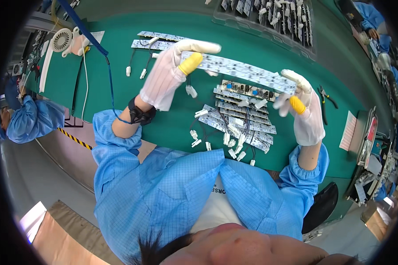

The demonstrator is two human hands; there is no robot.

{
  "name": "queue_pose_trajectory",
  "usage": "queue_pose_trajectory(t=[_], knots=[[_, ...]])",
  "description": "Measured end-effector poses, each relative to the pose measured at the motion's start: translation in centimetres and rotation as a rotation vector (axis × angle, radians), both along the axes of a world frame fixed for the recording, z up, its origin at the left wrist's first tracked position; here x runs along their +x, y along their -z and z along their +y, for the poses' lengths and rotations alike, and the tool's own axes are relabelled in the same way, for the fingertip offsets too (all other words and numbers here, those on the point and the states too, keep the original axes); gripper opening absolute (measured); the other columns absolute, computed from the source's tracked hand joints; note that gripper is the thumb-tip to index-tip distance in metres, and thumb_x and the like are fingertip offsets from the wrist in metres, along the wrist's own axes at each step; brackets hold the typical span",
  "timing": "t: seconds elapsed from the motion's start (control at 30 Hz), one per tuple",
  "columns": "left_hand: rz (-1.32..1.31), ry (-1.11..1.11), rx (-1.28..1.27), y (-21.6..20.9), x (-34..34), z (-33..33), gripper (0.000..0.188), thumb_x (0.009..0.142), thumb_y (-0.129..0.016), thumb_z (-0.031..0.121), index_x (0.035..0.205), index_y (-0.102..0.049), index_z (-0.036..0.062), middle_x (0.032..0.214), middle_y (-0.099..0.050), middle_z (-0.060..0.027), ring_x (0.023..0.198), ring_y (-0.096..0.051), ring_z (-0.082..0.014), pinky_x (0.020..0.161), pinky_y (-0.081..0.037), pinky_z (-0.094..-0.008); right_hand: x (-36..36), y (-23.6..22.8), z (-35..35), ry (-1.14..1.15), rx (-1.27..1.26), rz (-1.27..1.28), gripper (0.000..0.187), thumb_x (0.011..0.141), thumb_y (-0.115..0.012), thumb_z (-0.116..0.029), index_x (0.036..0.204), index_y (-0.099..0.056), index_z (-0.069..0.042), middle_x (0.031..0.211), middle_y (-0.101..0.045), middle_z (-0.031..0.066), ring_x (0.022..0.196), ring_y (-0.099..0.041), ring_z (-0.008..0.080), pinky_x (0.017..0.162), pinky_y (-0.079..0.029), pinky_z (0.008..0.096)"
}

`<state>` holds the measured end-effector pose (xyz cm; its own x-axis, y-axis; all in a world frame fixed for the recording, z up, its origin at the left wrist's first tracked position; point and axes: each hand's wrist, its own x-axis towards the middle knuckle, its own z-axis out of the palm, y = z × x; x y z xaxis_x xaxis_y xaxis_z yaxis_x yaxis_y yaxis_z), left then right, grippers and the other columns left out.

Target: Assembling electronic components onto LED circuit board strips at a manual assembly station.

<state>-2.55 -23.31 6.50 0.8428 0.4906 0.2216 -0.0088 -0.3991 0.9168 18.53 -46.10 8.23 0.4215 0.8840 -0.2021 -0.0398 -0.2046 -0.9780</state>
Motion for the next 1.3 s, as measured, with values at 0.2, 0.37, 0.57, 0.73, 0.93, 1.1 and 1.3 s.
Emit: queue_pose_trajectory(t=[0.2, 0.37, 0.57, 0.73, 0.93, 1.1, 1.3], knots=[[0.135, -0.121, 0.087, -1.8, -2.4, 11.2, 0.037, 0.092, -0.052, 0.035, 0.106, -0.065, 0.0031, 0.1, -0.066, -0.0089, 0.088, -0.062, -0.0151, 0.08, -0.048, -0.0259, 2.6, 1.5, -1.3, -0.231, -0.278, -1.198, 0.073, 0.062, -0.075, 0.003, 0.129, -0.05, -0.015, 0.122, -0.054, 0.0086, 0.101, -0.057, 0.0296, 0.081, -0.05, 0.0402], [0.523, -0.34, 0.685, 1.9, -2.3, 16.2, 0.024, 0.087, -0.062, 0.024, 0.105, -0.069, 0.0109, 0.104, -0.067, -0.0095, 0.1, -0.061, -0.0226, 0.09, -0.044, -0.0329, 3.8, 5.6, -1.3, -0.22, -0.334, -1.435, 0.067, 0.066, -0.067, 0.008, 0.127, -0.048, -0.013, 0.103, -0.055, 0.0107, 0.092, -0.058, 0.0324, 0.076, -0.05, 0.0416], [0.108, -0.185, 0.266, -1.4, 1.0, 3.8, 0.049, 0.093, -0.053, 0.045, 0.128, -0.057, 0.0108, 0.133, -0.055, -0.0077, 0.125, -0.048, -0.0218, 0.106, -0.034, -0.0346, 2.0, 0.8, -0.6, 0.186, 0.004, -0.305, 0.025, 0.096, -0.049, -0.009, 0.118, -0.06, -0.005, 0.085, -0.06, -0.0005, 0.064, -0.05, 0.0041, 0.055, -0.037, 0.0173], [-0.088, 0.077, -0.161, 0.5, 1.5, -0.3, 0.098, 0.082, -0.041, 0.077, 0.142, -0.035, 0.0002, 0.135, -0.049, -0.0138, 0.126, -0.045, -0.0226, 0.11, -0.029, -0.0365, 0.0, -0.7, -1.2, 0.212, 0.122, -0.333, 0.033, 0.098, -0.047, -0.027, 0.114, -0.061, -0.002, 0.074, -0.057, -0.0006, 0.042, -0.036, -0.0001, 0.039, -0.022, 0.0169], [-0.031, 0.253, -0.431, -0.7, 0.4, -1.8, 0.1, 0.079, -0.042, 0.078, 0.136, -0.041, -0.0035, 0.101, -0.066, -0.0101, 0.098, -0.062, -0.0176, 0.079, -0.054, -0.0285, -0.3, -0.4, -0.5, 0.227, 0.105, -0.281, 0.037, 0.099, -0.048, -0.03, 0.115, -0.059, 0.001, 0.074, -0.055, -0.0009, 0.043, -0.039, 0.0002, 0.04, -0.026, 0.0158], [-0.038, 0.143, -0.43, 0.6, -0.2, -1.5, 0.061, 0.086, -0.068, 0.037, 0.128, -0.049, -0.0037, 0.109, -0.065, -0.0146, 0.089, -0.067, -0.0175, 0.057, -0.056, -0.0245, -0.1, -0.5, -0.4, 0.174, 0.086, -0.185, 0.045, 0.097, -0.05, -0.037, 0.12, -0.057, 0.001, 0.08, -0.06, 0.0031, 0.043, -0.045, 0.0024, 0.037, -0.03, 0.0164], [-0.112, 0.005, -0.258, 1.6, -0.2, -1.7, 0.037, 0.084, -0.068, 0.022, 0.118, -0.063, 0.0063, 0.094, -0.068, -0.0058, 0.065, -0.063, -0.01, 0.043, -0.048, -0.0195, 0.2, -0.5, -0.7, 0.091, 0.179, -0.144, 0.079, 0.088, -0.056, -0.056, 0.131, -0.043, 0.009, 0.064, -0.056, 0.0011, 0.04, -0.036, -0.0004, 0.039, -0.022, 0.014]])
